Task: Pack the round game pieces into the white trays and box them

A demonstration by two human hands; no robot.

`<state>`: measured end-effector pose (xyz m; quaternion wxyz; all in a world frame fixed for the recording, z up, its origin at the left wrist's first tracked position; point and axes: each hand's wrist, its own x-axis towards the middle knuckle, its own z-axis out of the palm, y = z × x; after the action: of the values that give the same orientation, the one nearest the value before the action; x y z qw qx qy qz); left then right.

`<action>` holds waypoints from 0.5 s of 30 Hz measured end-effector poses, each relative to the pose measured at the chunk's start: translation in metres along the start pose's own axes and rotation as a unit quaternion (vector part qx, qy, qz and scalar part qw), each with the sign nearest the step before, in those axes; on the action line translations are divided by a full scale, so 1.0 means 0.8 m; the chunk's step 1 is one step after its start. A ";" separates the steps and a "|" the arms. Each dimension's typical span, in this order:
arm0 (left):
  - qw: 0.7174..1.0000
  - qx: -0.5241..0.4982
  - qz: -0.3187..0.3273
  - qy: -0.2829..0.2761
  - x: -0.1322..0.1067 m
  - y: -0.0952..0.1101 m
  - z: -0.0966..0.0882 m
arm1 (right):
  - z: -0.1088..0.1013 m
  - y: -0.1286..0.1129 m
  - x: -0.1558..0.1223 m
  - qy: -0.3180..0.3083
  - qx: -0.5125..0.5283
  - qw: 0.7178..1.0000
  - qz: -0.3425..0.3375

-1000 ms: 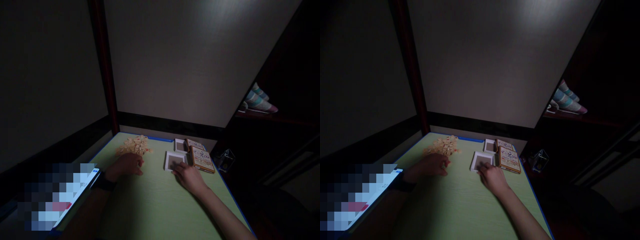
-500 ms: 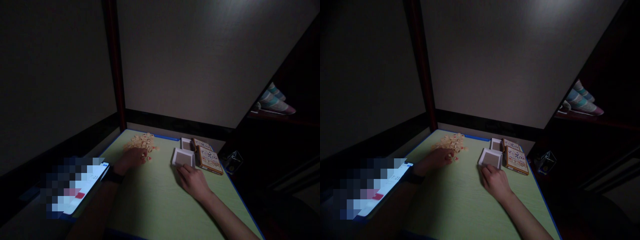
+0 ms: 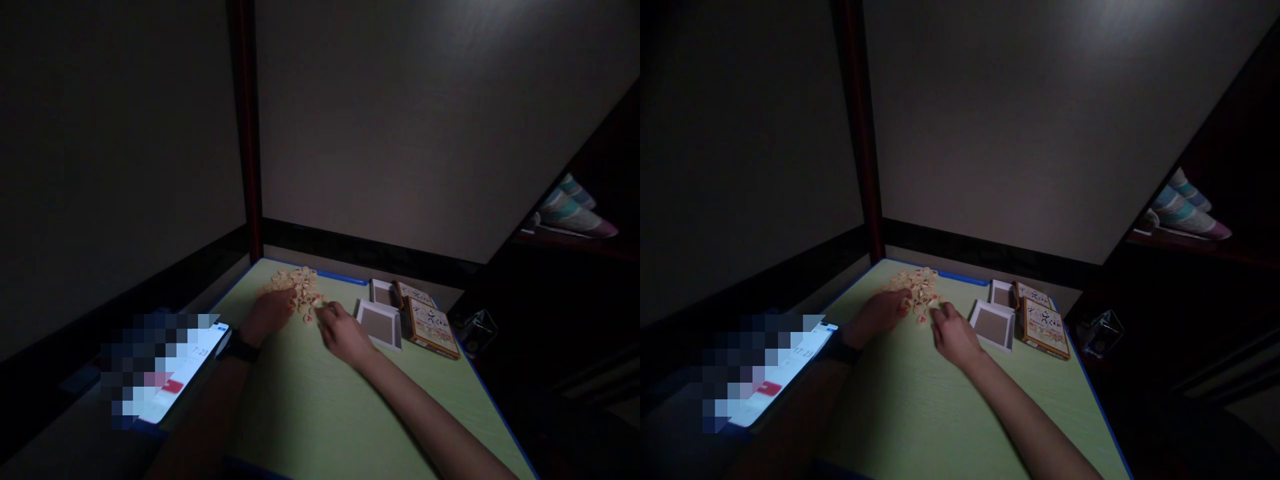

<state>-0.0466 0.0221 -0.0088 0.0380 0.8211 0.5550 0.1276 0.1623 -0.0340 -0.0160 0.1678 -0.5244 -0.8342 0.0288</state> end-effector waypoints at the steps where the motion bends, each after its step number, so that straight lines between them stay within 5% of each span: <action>1: 1.000 -0.002 -0.007 0.003 0.001 -0.001 0.001 | 0.005 0.000 0.014 0.002 0.014 1.000 0.013; 7: 0.998 -0.054 -0.034 0.029 0.005 -0.003 -0.010 | 0.030 0.008 0.077 0.006 0.076 0.996 0.043; 15: 0.994 -0.072 -0.044 0.069 0.009 -0.022 0.001 | 0.043 0.016 0.106 0.045 0.110 0.992 0.035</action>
<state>-0.0596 0.0358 -0.0120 0.0636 0.7801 0.5815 0.2219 0.1292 0.0508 -0.0298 0.2607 -0.5327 -0.7985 0.1028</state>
